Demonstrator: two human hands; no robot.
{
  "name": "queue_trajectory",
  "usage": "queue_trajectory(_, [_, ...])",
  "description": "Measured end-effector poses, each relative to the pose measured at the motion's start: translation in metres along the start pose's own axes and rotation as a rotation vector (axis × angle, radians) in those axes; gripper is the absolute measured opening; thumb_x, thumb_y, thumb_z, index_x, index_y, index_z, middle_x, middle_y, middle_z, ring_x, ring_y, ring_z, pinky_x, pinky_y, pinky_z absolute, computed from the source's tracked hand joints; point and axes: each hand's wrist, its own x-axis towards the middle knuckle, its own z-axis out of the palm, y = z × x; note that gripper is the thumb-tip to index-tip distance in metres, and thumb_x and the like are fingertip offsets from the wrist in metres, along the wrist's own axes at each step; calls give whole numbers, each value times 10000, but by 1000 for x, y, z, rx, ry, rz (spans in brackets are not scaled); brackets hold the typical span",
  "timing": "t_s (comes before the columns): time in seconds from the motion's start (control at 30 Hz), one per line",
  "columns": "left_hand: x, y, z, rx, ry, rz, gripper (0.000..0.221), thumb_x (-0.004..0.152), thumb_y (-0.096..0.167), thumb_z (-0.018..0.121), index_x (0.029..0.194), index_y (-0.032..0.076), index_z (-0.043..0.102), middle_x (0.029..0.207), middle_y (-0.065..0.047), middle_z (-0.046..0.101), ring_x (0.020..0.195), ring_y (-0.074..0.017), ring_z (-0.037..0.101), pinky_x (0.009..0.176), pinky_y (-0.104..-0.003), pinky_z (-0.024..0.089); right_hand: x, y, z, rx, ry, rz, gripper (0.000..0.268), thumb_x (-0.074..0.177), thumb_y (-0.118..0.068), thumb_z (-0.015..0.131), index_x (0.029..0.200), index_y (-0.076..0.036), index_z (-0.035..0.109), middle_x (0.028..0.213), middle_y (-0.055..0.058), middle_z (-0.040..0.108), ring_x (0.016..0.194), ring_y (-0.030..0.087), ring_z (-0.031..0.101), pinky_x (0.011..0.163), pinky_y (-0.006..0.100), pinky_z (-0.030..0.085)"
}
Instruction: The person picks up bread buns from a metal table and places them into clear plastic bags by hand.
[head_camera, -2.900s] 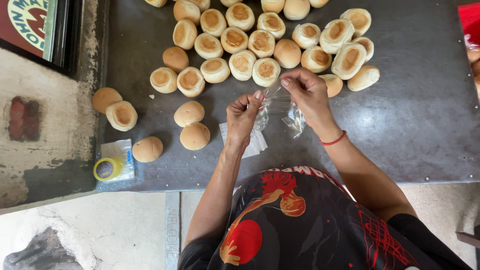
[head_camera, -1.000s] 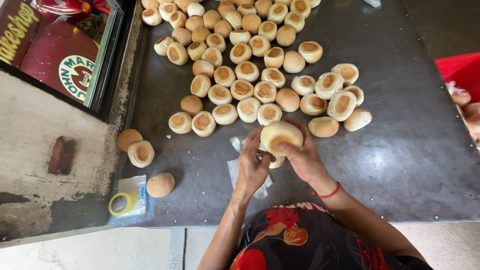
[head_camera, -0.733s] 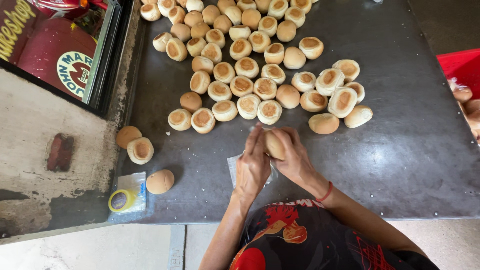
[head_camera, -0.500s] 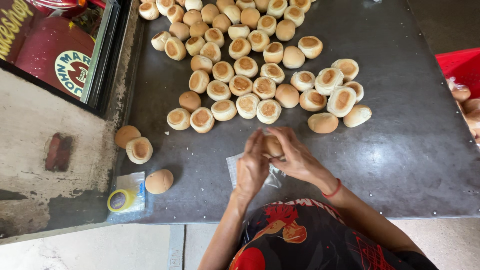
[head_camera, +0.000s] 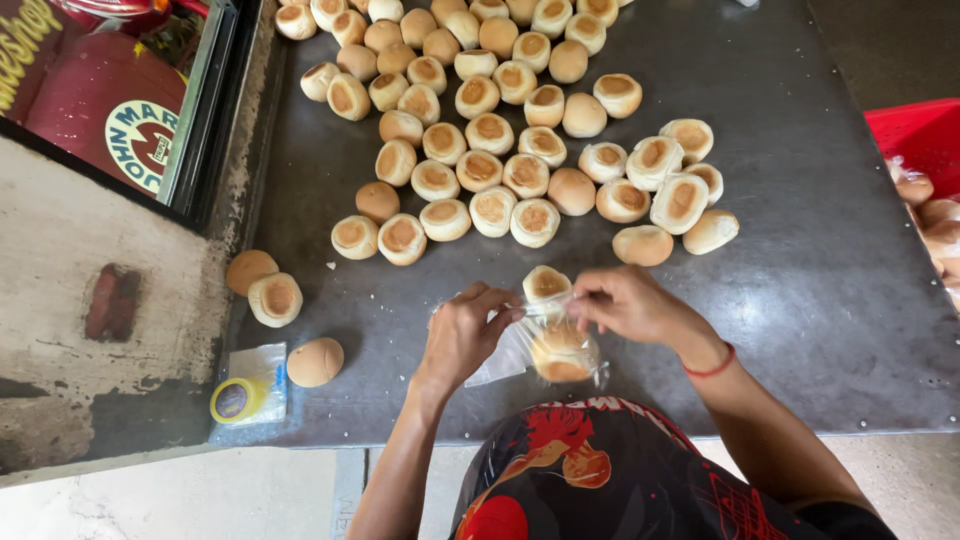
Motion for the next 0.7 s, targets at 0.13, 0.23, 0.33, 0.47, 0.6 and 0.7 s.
queue_trajectory(0.13, [9, 10, 1, 138, 308, 139, 58, 920, 91, 766, 974, 74, 751, 956, -79, 723, 786, -234, 681, 666, -345, 549, 2, -17, -4, -76, 324, -95, 134, 966, -135, 696, 941, -6, 720, 864, 130, 797, 706, 136, 700, 612, 278, 538])
queue_trajectory(0.23, [-9, 14, -9, -563, 224, 124, 43, 997, 95, 718, 977, 57, 712, 946, -33, 696, 856, -121, 651, 760, -269, 522, -23, -20, 1, 538, 202, -612, 87, 995, -66, 662, 1038, -7, 710, 1043, 114, 753, 852, 140, 741, 705, 271, 597])
queue_trajectory(0.33, [-18, 12, 4, -815, 107, -98, 91, 1005, 109, 707, 972, 25, 719, 900, 5, 635, 776, -68, 523, 698, -221, 435, -25, -19, 7, 1058, 53, -598, 150, 980, -36, 644, 1119, 10, 673, 1149, 77, 714, 1065, 141, 672, 963, 321, 570])
queue_trajectory(0.47, [-15, 0, 20, -801, 189, -252, 108, 983, 116, 702, 992, 9, 717, 876, 6, 681, 807, -47, 572, 728, -213, 477, -21, -10, 13, 669, 163, -604, 74, 990, 12, 638, 1046, 24, 684, 1060, 72, 705, 904, 113, 647, 801, 262, 539])
queue_trajectory(0.6, [-21, -4, 27, -708, 115, -414, 131, 974, 133, 707, 1003, 7, 730, 832, -10, 688, 739, -67, 544, 666, -234, 453, -8, 3, 23, 795, 120, -564, 22, 1007, 1, 644, 1016, 11, 661, 1064, 68, 689, 914, 101, 614, 786, 252, 505])
queue_trajectory(0.7, [-16, -19, 37, -432, 34, -497, 200, 1011, 187, 685, 968, 3, 750, 743, -52, 678, 671, -91, 537, 610, -257, 454, -2, 3, 36, 146, 244, -504, 29, 949, -45, 715, 954, -19, 702, 924, 47, 721, 801, 143, 683, 712, 293, 554])
